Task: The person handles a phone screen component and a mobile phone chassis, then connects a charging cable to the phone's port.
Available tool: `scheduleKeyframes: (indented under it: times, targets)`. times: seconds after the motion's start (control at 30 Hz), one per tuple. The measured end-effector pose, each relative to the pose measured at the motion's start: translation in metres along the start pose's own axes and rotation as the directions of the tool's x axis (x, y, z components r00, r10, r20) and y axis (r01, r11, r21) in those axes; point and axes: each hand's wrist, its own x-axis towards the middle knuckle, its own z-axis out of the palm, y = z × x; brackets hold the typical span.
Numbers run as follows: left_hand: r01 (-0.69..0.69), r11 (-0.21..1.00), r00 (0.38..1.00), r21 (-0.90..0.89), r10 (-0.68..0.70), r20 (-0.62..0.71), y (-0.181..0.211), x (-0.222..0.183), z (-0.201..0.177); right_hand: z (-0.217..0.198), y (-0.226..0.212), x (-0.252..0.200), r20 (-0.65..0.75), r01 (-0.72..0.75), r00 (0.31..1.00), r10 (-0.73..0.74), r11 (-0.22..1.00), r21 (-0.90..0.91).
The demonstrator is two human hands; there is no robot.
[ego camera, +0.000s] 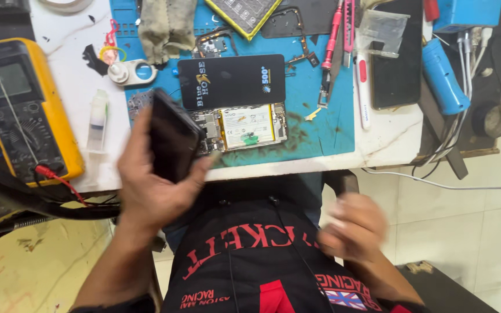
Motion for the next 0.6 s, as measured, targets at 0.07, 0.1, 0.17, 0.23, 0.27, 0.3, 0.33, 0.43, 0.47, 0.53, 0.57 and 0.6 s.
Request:
scheduleKeyframes:
  times: [0.07, 0.1, 0.17, 0.23, 0.27, 0.3, 0.33, 0.43, 0.47, 0.53, 0.57, 0.6]
  targets:
    - [0.001, 0.895, 0.997, 0.447, 0.033, -0.068, -0.001, 0.003, -0.016, -0.015, 0.015, -0.018, -0.357, 0.014, 0.934, -0.01, 1.0, 0.009]
    - [0.013, 0.768, 0.994, 0.641, 0.061, -0.093, -0.003, 0.004, -0.022, -0.028, 0.023, -0.023, -0.467, -0.021, 0.883, 0.046, 0.998, 0.058]
    - [0.064, 0.706, 0.994, 0.706, 0.019, -0.109, -0.009, 0.004, -0.032, -0.051, 0.029, -0.034, -0.518, -0.328, 0.798, 0.309, 0.943, 0.058]
    - [0.068, 0.643, 0.992, 0.763, 0.041, -0.122, -0.014, -0.002, -0.034, -0.07, 0.056, -0.043, -0.608, -0.5, 0.649, 0.458, 0.859, 0.114]
    - [0.049, 0.612, 0.989, 0.79, 0.083, -0.125, -0.016, -0.004, -0.034, -0.079, 0.07, -0.048, -0.645, -0.572, 0.562, 0.519, 0.806, 0.15]
    - [0.052, 0.597, 0.988, 0.801, 0.087, -0.129, -0.018, -0.006, -0.035, -0.089, 0.08, -0.053, -0.677, -0.627, 0.419, 0.606, 0.732, 0.267]
    - [0.06, 0.58, 0.986, 0.812, 0.09, -0.137, -0.019, -0.009, -0.035, -0.098, 0.091, -0.057, -0.681, -0.657, 0.267, 0.682, 0.646, 0.389]
    - [0.122, 0.574, 0.988, 0.81, 0.011, -0.157, -0.021, -0.011, -0.035, -0.099, 0.101, -0.081, -0.649, -0.737, 0.193, 0.735, 0.546, 0.399]
    - [0.126, 0.568, 0.988, 0.813, 0.003, -0.156, -0.021, -0.01, -0.035, -0.097, 0.101, -0.089, -0.64, -0.769, 0.233, 0.732, 0.542, 0.34]
    - [0.112, 0.533, 0.989, 0.839, 0.026, -0.148, -0.02, -0.008, -0.036, -0.092, 0.097, -0.106, -0.656, -0.795, 0.284, 0.699, 0.554, 0.247]
    - [0.093, 0.501, 0.989, 0.86, 0.056, -0.14, -0.019, -0.006, -0.037, -0.089, 0.094, -0.115, -0.661, -0.806, 0.309, 0.684, 0.557, 0.2]
    - [0.086, 0.49, 0.988, 0.867, 0.069, -0.137, -0.017, -0.003, -0.039, -0.086, 0.089, -0.125, -0.637, -0.801, 0.322, 0.7, 0.56, 0.212]
